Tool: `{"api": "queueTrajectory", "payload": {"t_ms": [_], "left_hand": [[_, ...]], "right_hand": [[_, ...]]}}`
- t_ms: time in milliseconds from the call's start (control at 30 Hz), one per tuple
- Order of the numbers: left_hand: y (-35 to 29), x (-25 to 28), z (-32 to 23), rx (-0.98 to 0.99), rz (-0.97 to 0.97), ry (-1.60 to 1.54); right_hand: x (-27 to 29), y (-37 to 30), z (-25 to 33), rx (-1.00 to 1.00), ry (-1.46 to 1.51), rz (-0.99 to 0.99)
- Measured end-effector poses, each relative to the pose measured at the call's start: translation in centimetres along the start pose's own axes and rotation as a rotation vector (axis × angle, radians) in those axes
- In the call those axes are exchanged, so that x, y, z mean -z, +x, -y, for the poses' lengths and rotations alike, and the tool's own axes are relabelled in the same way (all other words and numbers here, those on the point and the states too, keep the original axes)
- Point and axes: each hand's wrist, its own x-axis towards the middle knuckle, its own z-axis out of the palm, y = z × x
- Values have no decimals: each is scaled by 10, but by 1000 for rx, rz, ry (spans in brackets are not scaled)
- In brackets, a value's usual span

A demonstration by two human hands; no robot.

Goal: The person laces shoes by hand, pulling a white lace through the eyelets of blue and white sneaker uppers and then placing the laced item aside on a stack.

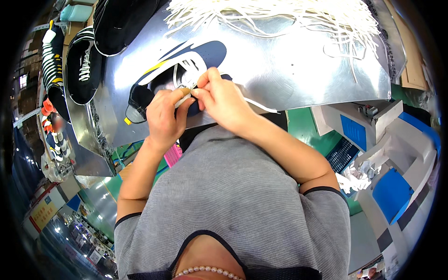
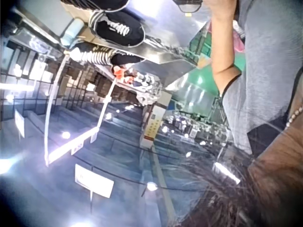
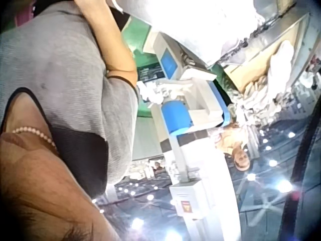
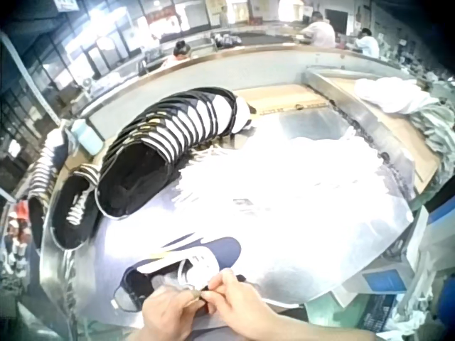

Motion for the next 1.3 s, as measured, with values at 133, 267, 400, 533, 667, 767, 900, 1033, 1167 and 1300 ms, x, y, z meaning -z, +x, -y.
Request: {"api": "queueTrajectory", "payload": {"t_ms": [133,267,400,533,667,767,900,1033,1167,1300], "left_hand": [[-3,2,-2,-95,65,-84],[-4,2,1,-95,73,-46],[-12,9,-7,38,20,47],[-15,5,-13,2,0,-9],[-8,7,-8,-60,35,-43],[-13,13,-12,-71,49,22],[-27,12,-13,-59,52,54],[-23,15,-15,-141,115,104],[-28,20,-18,-182,82,124],[-33,13,-11,-237,29,124]], "right_hand": [[2,-1,11,-11,-140,50],[-15,5,-2,56,-208,-74],[-11,-6,-2,176,-332,-104],[-12,-11,4,139,-263,-42],[-20,-11,-1,98,-188,-84],[3,-24,-1,162,-382,-44],[47,-37,23,179,-457,7],[29,-5,41,534,-588,250],[32,14,53,203,-805,479],[31,24,39,298,-818,457]]}}
